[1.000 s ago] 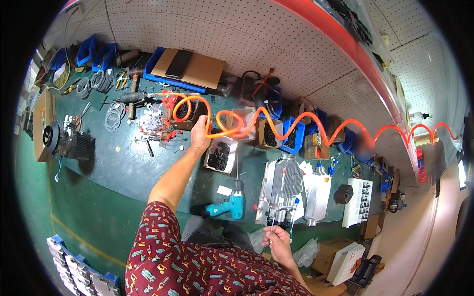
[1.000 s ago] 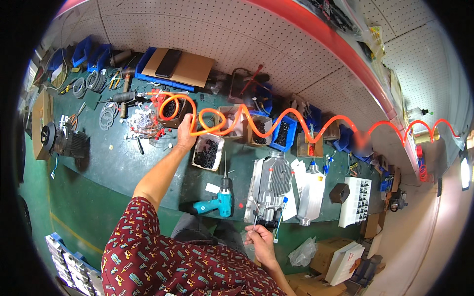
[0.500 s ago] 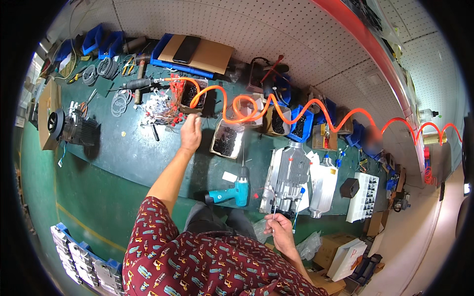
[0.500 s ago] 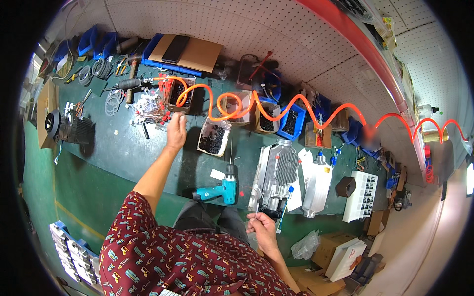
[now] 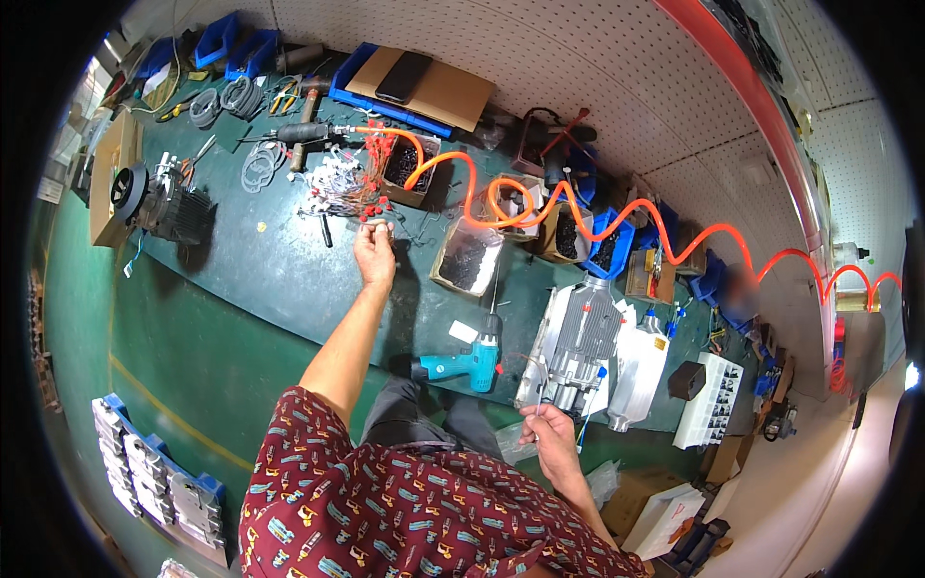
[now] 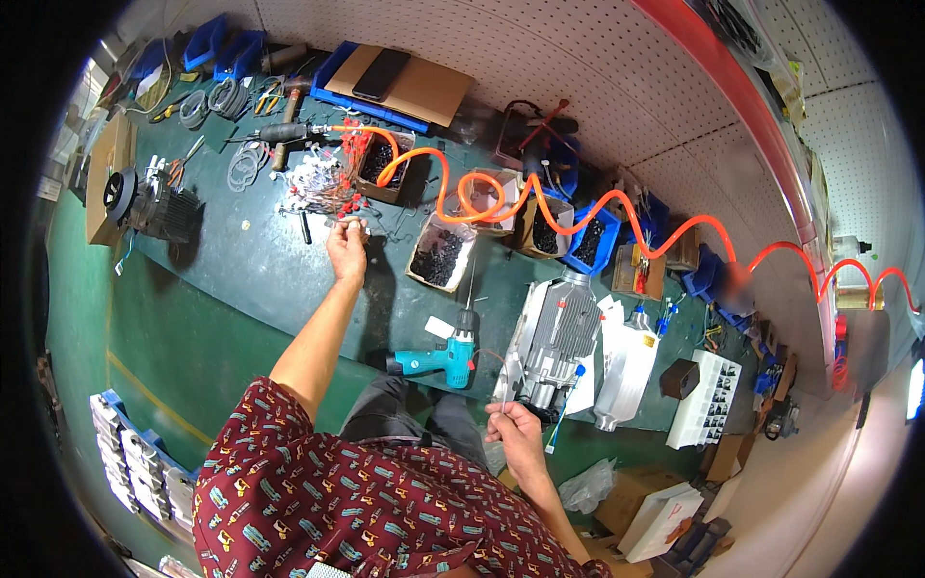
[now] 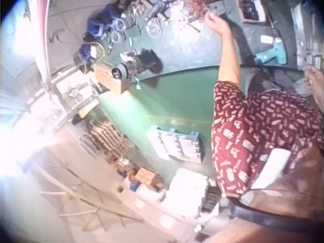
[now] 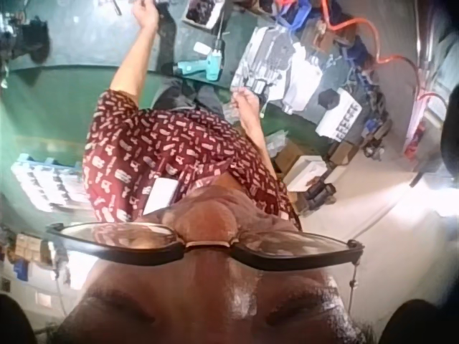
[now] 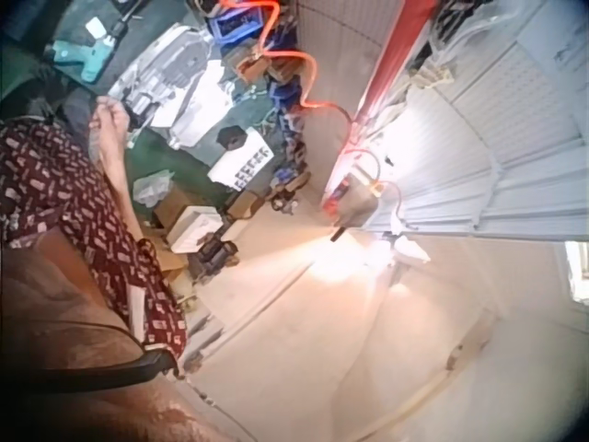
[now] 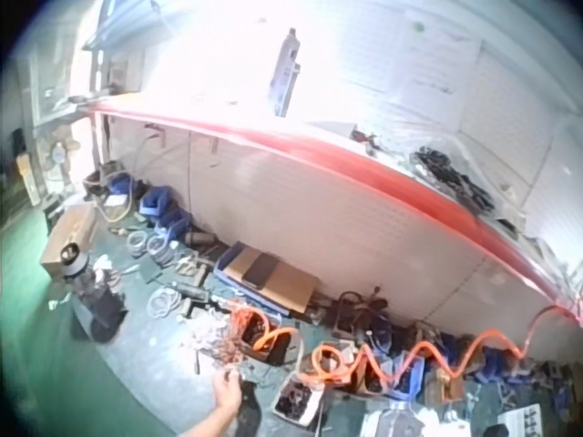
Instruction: The person assembles an electronic device by applying adhesive labels to a translucent plastic housing, attaching a metal heatsink, and securing components with a cordless drill. They handle wires, a black plastic base, and fasteners, then place the assembled unit into a cardboard box.
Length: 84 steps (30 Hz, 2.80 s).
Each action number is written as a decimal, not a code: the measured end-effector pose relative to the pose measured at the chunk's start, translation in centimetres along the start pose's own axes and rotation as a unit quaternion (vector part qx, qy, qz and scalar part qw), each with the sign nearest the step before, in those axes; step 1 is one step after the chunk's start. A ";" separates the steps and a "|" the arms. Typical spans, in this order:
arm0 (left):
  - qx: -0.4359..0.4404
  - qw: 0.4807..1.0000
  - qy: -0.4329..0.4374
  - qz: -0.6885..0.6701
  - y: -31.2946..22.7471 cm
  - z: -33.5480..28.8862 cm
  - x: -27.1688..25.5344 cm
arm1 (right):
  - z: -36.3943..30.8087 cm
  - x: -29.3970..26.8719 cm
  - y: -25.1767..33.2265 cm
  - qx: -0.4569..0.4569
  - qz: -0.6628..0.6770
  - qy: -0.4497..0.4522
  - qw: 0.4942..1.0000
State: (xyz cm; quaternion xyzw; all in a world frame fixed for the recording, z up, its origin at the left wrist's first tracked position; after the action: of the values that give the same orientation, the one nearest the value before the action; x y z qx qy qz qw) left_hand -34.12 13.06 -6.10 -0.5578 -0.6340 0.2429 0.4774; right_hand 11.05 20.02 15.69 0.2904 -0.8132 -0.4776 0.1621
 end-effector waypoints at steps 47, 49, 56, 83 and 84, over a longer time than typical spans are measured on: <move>0.028 0.845 0.286 0.451 0.1 -41.2 27.5 | 12.3 -18.7 7.0 -0.010 0.208 0.198 0.958; -0.051 0.866 0.266 0.419 1.1 -40.5 27.2 | 12.9 -19.2 7.7 -0.019 0.237 0.199 0.951; -0.282 0.884 0.236 0.288 4.4 -40.3 27.1 | 15.9 -19.8 9.4 -0.115 0.144 0.195 0.963; 0.021 0.861 0.311 0.402 1.5 -38.8 33.2 | 20.2 -17.4 16.8 -0.258 -0.167 0.303 0.902; -0.018 0.856 0.297 0.422 2.4 -39.3 32.8 | 20.5 -17.4 15.4 -0.244 -0.185 0.310 0.900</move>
State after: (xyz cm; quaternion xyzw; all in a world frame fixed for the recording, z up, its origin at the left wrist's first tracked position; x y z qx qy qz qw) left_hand 4.07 35.69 19.57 -0.8259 -0.1700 0.2325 0.4847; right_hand 8.65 50.73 19.24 0.5206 -0.5113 -0.5680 0.3807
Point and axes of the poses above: each hand's wrist, its own z-axis towards the middle knuckle, its own x-axis out of the palm, y = z × x, the point moved 9 cm from there along z, towards the middle knuckle, and after that the axes turned 15 degrees about -x, right-handed, at the moved point
